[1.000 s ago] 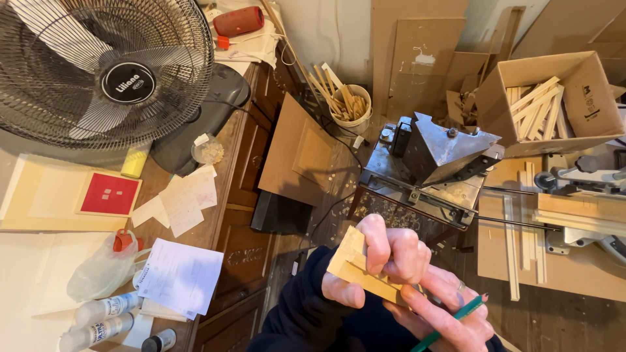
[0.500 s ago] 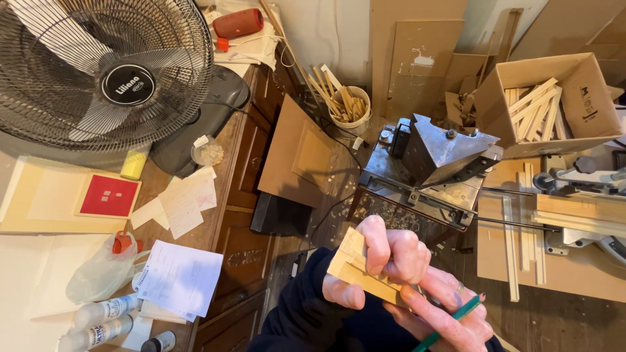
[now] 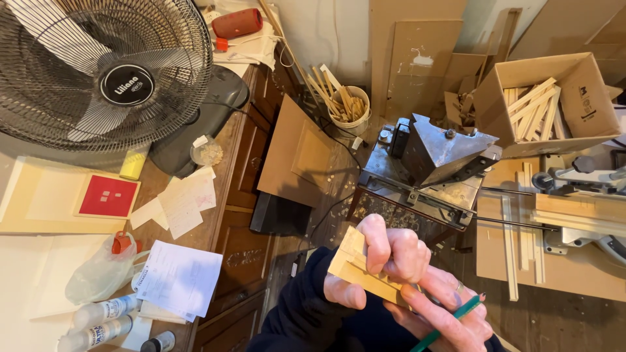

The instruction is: The recorder marks wooden frame pieces with a pencil and checks their alignment using a manual miter cutter.

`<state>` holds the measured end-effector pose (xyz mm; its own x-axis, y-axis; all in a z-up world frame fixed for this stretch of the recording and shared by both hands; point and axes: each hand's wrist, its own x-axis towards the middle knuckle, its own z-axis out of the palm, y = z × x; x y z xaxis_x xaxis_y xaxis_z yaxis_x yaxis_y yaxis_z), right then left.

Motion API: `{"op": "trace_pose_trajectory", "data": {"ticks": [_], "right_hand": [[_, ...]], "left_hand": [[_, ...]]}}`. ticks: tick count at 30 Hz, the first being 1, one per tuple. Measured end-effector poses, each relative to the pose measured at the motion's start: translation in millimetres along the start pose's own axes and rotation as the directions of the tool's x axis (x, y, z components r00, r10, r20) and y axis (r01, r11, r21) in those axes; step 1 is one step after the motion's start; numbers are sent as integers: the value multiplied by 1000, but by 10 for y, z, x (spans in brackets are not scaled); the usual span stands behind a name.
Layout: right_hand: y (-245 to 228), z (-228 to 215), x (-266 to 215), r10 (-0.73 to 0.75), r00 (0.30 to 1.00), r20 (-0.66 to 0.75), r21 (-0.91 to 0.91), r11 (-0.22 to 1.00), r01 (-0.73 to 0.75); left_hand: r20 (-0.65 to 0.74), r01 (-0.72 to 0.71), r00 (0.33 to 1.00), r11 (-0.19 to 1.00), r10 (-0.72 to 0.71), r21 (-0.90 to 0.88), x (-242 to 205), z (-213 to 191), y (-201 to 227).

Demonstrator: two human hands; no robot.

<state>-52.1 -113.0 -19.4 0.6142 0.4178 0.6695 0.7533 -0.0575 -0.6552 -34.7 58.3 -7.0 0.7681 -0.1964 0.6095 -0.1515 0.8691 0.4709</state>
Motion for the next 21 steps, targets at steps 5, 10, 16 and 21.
{"op": "trace_pose_trajectory", "data": {"ticks": [5, 10, 16, 21], "right_hand": [[20, -5, -11, -10, 1000, 1, -4, 1000, 10], [25, 39, -61, 2, 999, -43, -48, 999, -5], [-9, 47, -13, 23, 998, -53, 13, 1000, -23], [78, -72, -25, -68, 993, -93, -73, 995, 62]], "left_hand": [[-2, 1, 1000, 1000, -1, 0, -3, 3, -3], [-5, 0, 1000, 1000, 0, 4, -3, -3, 1], [6, -13, 1000, 1000, 13, -1, 2, -16, -14], [2, -11, 1000, 1000, 11, -1, 14, 0, -20]]}}
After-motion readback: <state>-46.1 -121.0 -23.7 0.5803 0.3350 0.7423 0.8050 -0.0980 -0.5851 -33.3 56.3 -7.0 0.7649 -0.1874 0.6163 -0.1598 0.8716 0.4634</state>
